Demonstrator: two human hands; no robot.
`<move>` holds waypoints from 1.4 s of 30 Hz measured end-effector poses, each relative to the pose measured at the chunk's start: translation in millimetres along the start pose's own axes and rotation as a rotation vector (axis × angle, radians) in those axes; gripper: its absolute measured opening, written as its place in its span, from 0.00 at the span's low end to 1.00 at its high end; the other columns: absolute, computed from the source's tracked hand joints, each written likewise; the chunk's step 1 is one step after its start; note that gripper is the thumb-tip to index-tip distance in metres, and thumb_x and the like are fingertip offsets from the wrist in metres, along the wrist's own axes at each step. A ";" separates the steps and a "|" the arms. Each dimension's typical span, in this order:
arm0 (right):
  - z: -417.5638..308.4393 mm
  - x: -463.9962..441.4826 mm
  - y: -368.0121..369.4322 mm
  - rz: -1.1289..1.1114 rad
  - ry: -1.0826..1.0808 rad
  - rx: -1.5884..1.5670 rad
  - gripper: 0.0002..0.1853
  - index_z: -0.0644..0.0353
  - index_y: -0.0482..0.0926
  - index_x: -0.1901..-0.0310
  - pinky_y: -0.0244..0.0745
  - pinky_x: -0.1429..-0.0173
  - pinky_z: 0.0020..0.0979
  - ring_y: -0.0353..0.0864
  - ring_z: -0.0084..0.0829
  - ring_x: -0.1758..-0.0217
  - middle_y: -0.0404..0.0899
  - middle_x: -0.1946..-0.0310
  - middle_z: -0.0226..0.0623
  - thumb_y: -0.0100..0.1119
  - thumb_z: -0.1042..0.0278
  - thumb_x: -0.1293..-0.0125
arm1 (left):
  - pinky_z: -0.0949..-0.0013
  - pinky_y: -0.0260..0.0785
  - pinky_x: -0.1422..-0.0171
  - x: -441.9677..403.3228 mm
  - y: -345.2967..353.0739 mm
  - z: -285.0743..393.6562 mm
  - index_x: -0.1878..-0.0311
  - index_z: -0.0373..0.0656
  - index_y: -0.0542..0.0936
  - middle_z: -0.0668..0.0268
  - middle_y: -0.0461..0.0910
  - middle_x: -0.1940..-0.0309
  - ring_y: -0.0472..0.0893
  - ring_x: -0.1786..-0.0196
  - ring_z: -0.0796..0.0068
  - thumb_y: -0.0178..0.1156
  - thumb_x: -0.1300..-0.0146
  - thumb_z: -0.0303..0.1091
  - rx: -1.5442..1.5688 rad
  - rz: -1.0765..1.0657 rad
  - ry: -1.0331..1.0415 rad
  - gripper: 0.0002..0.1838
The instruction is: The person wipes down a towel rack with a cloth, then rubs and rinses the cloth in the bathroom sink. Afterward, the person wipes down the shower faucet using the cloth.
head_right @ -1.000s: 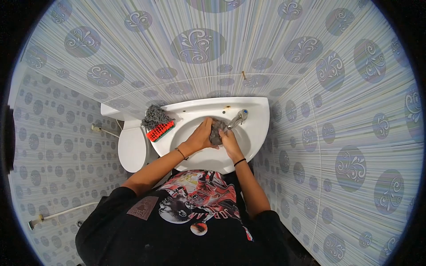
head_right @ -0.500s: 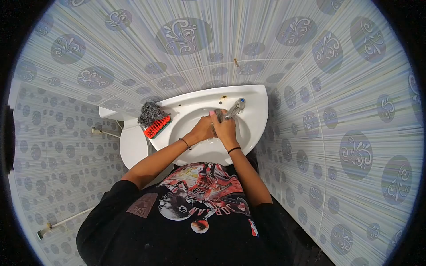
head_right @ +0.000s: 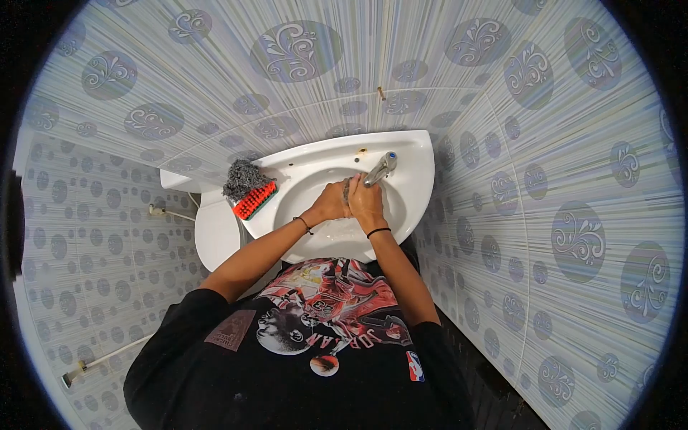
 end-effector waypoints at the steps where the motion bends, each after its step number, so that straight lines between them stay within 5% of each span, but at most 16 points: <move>1: 0.9 0.3 1.6 -0.032 0.001 0.003 0.15 0.66 0.74 0.66 0.74 0.63 0.53 0.77 0.61 0.71 0.77 0.76 0.59 0.44 0.62 0.29 | 0.56 0.73 0.47 -1.1 5.0 -6.6 0.51 0.38 0.75 0.48 0.81 0.58 0.81 0.55 0.47 0.71 0.59 0.44 0.018 -0.025 -0.035 0.31; 5: 0.1 4.5 5.9 -0.145 -0.044 0.008 0.13 0.65 0.73 0.61 0.73 0.64 0.54 0.77 0.61 0.72 0.77 0.77 0.58 0.44 0.62 0.29 | 0.57 0.77 0.57 2.7 5.5 -17.2 0.52 0.34 0.75 0.49 0.82 0.58 0.83 0.60 0.54 0.73 0.61 0.39 0.014 -0.069 -0.077 0.32; 7: -7.5 6.4 3.4 -0.147 -0.055 -0.037 0.12 0.63 0.73 0.57 0.73 0.62 0.54 0.78 0.61 0.69 0.78 0.75 0.58 0.45 0.62 0.30 | 0.62 0.77 0.73 14.9 5.0 -7.3 0.51 0.32 0.73 0.52 0.82 0.60 0.85 0.65 0.63 0.76 0.64 0.36 0.248 -0.355 -0.304 0.35; 10: -9.2 13.2 1.7 -0.181 -0.021 -0.175 0.13 0.59 0.71 0.50 0.73 0.58 0.52 0.78 0.61 0.63 0.79 0.69 0.58 0.48 0.62 0.30 | 0.69 0.75 0.81 23.2 5.5 -14.6 0.51 0.32 0.71 0.54 0.82 0.63 0.84 0.69 0.68 0.77 0.64 0.35 0.443 -0.117 -0.227 0.36; 15: 2.4 29.3 1.0 -0.277 -0.018 -0.298 0.18 0.58 0.69 0.45 0.73 0.52 0.48 0.77 0.59 0.54 0.79 0.59 0.58 0.54 0.60 0.32 | 0.67 0.79 0.77 32.0 -5.2 -6.4 0.49 0.31 0.70 0.52 0.81 0.61 0.84 0.68 0.66 0.77 0.64 0.36 0.354 -0.168 -0.299 0.38; 17: 21.4 39.4 9.6 -0.346 0.181 -0.420 0.20 0.58 0.69 0.44 0.73 0.52 0.49 0.78 0.60 0.55 0.79 0.61 0.58 0.56 0.57 0.33 | 0.68 0.79 0.77 34.4 -1.8 -1.6 0.49 0.31 0.70 0.51 0.81 0.59 0.84 0.67 0.65 0.77 0.64 0.36 0.314 -0.229 -0.286 0.38; 23: 34.4 42.6 16.8 -0.332 0.215 -0.121 0.18 0.63 0.70 0.49 0.72 0.53 0.51 0.78 0.61 0.56 0.80 0.61 0.57 0.56 0.58 0.33 | 0.61 0.79 0.62 25.2 -13.3 8.3 0.50 0.33 0.75 0.53 0.84 0.65 0.85 0.60 0.57 0.79 0.68 0.45 -0.492 -0.126 -0.028 0.41; 25: 33.8 40.4 15.9 -0.321 0.206 -0.101 0.17 0.64 0.70 0.50 0.71 0.53 0.52 0.77 0.62 0.56 0.80 0.61 0.58 0.55 0.59 0.32 | 0.55 0.76 0.53 32.4 -36.2 41.4 0.57 0.34 0.81 0.49 0.83 0.63 0.84 0.59 0.50 0.78 0.68 0.48 -0.601 -0.459 -0.137 0.35; 26: 33.7 39.8 14.9 -0.309 0.201 -0.086 0.16 0.65 0.70 0.51 0.71 0.53 0.53 0.76 0.63 0.56 0.80 0.61 0.60 0.54 0.60 0.32 | 0.57 0.77 0.53 36.0 -48.9 56.8 0.65 0.37 0.84 0.51 0.84 0.65 0.84 0.59 0.52 0.78 0.67 0.49 -0.662 -0.439 -0.110 0.28; 29: 31.4 39.2 14.4 -0.296 0.154 -0.094 0.17 0.67 0.70 0.51 0.71 0.53 0.53 0.77 0.63 0.56 0.80 0.63 0.60 0.54 0.60 0.32 | 0.58 0.77 0.54 49.5 -72.0 92.1 0.64 0.37 0.84 0.52 0.84 0.66 0.84 0.60 0.52 0.79 0.67 0.49 -0.745 -0.525 -0.098 0.30; 35: 51.7 42.1 35.0 -0.293 0.170 -0.114 0.18 0.69 0.74 0.60 0.72 0.51 0.50 0.78 0.58 0.57 0.79 0.63 0.60 0.53 0.56 0.33 | 0.57 0.76 0.59 100.0 -131.9 216.1 0.68 0.34 0.83 0.52 0.82 0.71 0.84 0.62 0.53 0.76 0.59 0.40 -0.751 -0.311 0.113 0.20; 38: 50.9 43.1 35.7 -0.336 0.253 -0.223 0.19 0.69 0.74 0.55 0.73 0.51 0.51 0.79 0.58 0.57 0.79 0.62 0.59 0.53 0.57 0.33 | 0.60 0.71 0.62 123.9 -161.5 295.3 0.78 0.39 0.80 0.56 0.80 0.73 0.81 0.66 0.57 0.67 0.52 0.36 -0.759 -0.335 0.075 0.10; 39: 65.9 48.8 66.3 -0.249 0.010 -0.095 0.21 0.70 0.72 0.51 0.74 0.51 0.50 0.79 0.57 0.57 0.80 0.62 0.59 0.52 0.58 0.33 | 0.60 0.70 0.61 129.4 -165.5 317.2 0.78 0.40 0.80 0.57 0.79 0.73 0.80 0.67 0.59 0.66 0.52 0.36 -0.824 -0.378 0.085 0.09; 40: 37.6 42.7 23.9 -0.335 0.277 -0.122 0.21 0.70 0.70 0.47 0.74 0.52 0.50 0.79 0.56 0.57 0.79 0.62 0.59 0.51 0.58 0.32 | 0.60 0.69 0.60 136.0 -166.0 332.9 0.78 0.41 0.80 0.58 0.79 0.73 0.79 0.68 0.60 0.65 0.51 0.35 -0.887 -0.418 0.094 0.09; 42: 39.6 45.2 24.1 -0.334 0.247 -0.164 0.21 0.71 0.68 0.47 0.75 0.53 0.50 0.79 0.57 0.57 0.78 0.62 0.59 0.51 0.60 0.32 | 0.62 0.68 0.58 144.2 -170.6 359.9 0.77 0.41 0.82 0.60 0.79 0.73 0.78 0.68 0.63 0.64 0.51 0.34 -0.981 -0.289 0.160 0.07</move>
Point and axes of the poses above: each hand's wrist, its own x-axis away from the middle knuckle, its own y-axis out of the palm, z = x × y, the point moved 7 cm from there along -x, towards the middle knuckle
